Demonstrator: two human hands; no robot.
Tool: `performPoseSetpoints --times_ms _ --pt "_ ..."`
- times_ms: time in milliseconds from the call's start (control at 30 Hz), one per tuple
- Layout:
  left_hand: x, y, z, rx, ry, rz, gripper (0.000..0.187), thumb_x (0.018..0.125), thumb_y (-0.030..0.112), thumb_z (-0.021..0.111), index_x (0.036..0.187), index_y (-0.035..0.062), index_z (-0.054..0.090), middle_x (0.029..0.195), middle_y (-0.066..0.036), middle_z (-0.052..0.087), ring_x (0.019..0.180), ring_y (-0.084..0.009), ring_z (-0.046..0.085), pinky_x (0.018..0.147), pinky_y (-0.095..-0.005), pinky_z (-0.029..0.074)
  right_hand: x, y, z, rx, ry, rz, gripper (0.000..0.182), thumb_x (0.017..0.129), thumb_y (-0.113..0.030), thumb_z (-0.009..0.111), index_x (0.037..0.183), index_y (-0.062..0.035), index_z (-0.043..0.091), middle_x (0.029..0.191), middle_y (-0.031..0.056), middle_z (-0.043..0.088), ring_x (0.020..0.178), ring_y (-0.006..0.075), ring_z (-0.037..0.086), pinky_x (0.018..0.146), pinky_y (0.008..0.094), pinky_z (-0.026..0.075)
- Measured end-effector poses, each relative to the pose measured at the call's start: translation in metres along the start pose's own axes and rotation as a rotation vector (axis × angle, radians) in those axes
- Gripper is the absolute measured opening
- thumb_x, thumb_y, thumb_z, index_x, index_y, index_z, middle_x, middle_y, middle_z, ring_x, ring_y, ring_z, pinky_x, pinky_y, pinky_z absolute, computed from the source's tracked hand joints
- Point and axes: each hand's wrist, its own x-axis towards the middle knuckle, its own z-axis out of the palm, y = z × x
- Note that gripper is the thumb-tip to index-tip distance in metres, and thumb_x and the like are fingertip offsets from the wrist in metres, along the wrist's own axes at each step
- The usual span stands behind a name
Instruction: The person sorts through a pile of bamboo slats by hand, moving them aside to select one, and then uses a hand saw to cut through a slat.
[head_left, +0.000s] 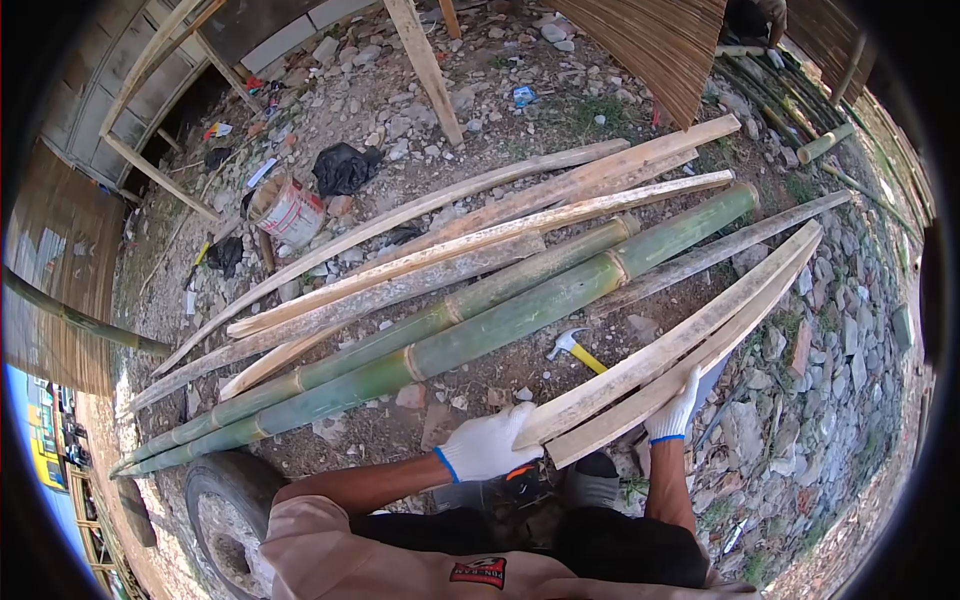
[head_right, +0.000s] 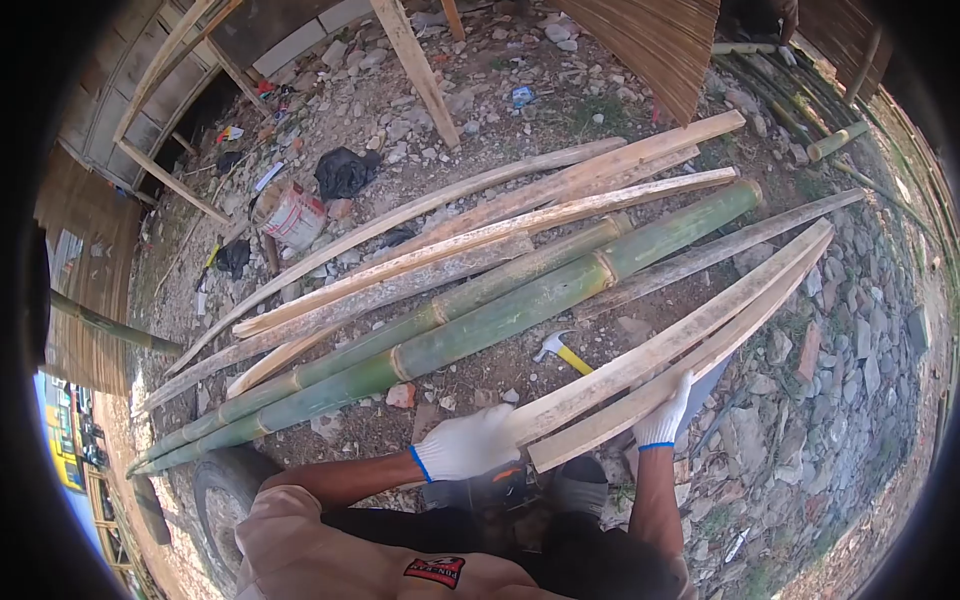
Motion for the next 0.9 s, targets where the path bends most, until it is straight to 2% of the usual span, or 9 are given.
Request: performPoseSetpoints --times_ms 200,333,400,433,533,600,700,733,900 --pt "0.009 -0.006 -0.025 -0.253 -0.154 -0.047 0.07 0.099 0.048 0.064 0.148 0.0034 0.043 0.108 -0.028 0.072 0.095 -0.0421 0.073 0.083 -0.0475 0.057 0.011 -0.001 -0.021 -0.004 -0.107 0.075 0.047 0.103 -0.051 0.063 0.127 -0.0108 0.057 0.107 0.004 0.063 0.094 0.0209 0.062 0.082 0.0401 0.058" --pt "0.017 -0.024 -0.034 -0.403 -0.314 -0.124 0.071 0.102 0.047 0.061 0.15 -0.0034 0.044 0.128 -0.025 0.068 0.12 -0.0328 0.066 0.105 -0.0426 0.049 0.005 -0.003 -0.01 -0.114 -0.07 0.068 0.044 0.105 -0.048 0.062 0.127 -0.0103 0.06 0.105 0.0009 0.063 0.088 0.0203 0.059 0.074 0.0393 0.055" --pt "0.018 -0.035 -0.03 -0.601 -0.289 -0.043 0.06 0.106 0.041 0.058 0.147 -0.0027 0.049 0.118 -0.015 0.07 0.104 -0.0237 0.07 0.092 -0.0378 0.056 -0.003 -0.004 -0.001 -0.123 0.017 0.071 0.041 0.105 -0.046 0.062 0.127 -0.0112 0.062 0.103 0.0 0.063 0.087 0.0204 0.059 0.075 0.0397 0.054" --pt "0.018 -0.039 -0.033 -0.953 -0.462 -0.256 0.054 0.109 0.037 0.056 0.146 -0.0015 0.051 0.106 -0.008 0.069 0.085 -0.0156 0.069 0.075 -0.0321 0.058 -0.002 -0.002 -0.006 -0.125 0.012 0.066 0.04 0.105 -0.046 0.062 0.127 -0.0117 0.062 0.103 0.0 0.063 0.087 0.0206 0.059 0.076 0.0399 0.054" --pt "0.022 -0.041 -0.033 -1.114 -0.495 -0.374 0.053 0.109 0.038 0.056 0.145 0.0002 0.052 0.099 -0.005 0.067 0.072 -0.0105 0.064 0.062 -0.0285 0.055 0.003 0.003 -0.012 -0.113 0.019 0.057 0.042 0.104 -0.045 0.062 0.125 -0.0086 0.064 0.099 0.0033 0.064 0.086 0.0216 0.062 0.077 0.0402 0.056" --pt "0.023 -0.056 -0.026 -1.18 -0.542 -0.436 0.058 0.108 0.045 0.054 0.145 0.0002 0.052 0.1 -0.009 0.069 0.073 -0.0163 0.066 0.061 -0.0305 0.055 0.0 0.001 -0.006 -0.093 0.047 0.077 0.04 0.105 -0.045 0.062 0.125 -0.0108 0.062 0.1 0.0021 0.064 0.086 0.0202 0.063 0.076 0.0396 0.057" --pt "0.021 -0.056 -0.021 -1.781 -0.929 -0.478 0.084 0.103 0.067 0.045 0.15 -0.0022 0.046 0.108 -0.018 0.068 0.081 -0.0307 0.069 0.069 -0.0383 0.057 -0.004 0.002 -0.006 -0.065 0.034 0.071 0.046 0.103 -0.049 0.063 0.13 -0.012 0.061 0.109 0.0039 0.067 0.095 0.0216 0.067 0.082 0.0407 0.058" --pt "0.019 -0.054 -0.016 -1.769 -0.947 -0.491 0.084 0.103 0.067 0.045 0.15 -0.0022 0.046 0.108 -0.018 0.068 0.081 -0.0307 0.069 0.069 -0.0383 0.057 -0.001 0.003 -0.006 -0.043 0.042 0.099 0.055 0.101 -0.052 0.065 0.138 -0.0117 0.058 0.122 0.0083 0.067 0.107 0.025 0.067 0.091 0.0428 0.058" --pt "0.017 -0.044 -0.014 -1.476 -0.834 -0.535 0.091 0.104 0.07 0.038 0.158 -0.003 0.037 0.123 -0.026 0.068 0.079 -0.0279 0.071 0.065 -0.0372 0.059 -0.008 0.001 -0.006 -0.012 0.035 0.057 0.049 0.102 -0.053 0.063 0.129 -0.0115 0.057 0.107 0.0057 0.062 0.096 0.022 0.064 0.083 0.0427 0.058"
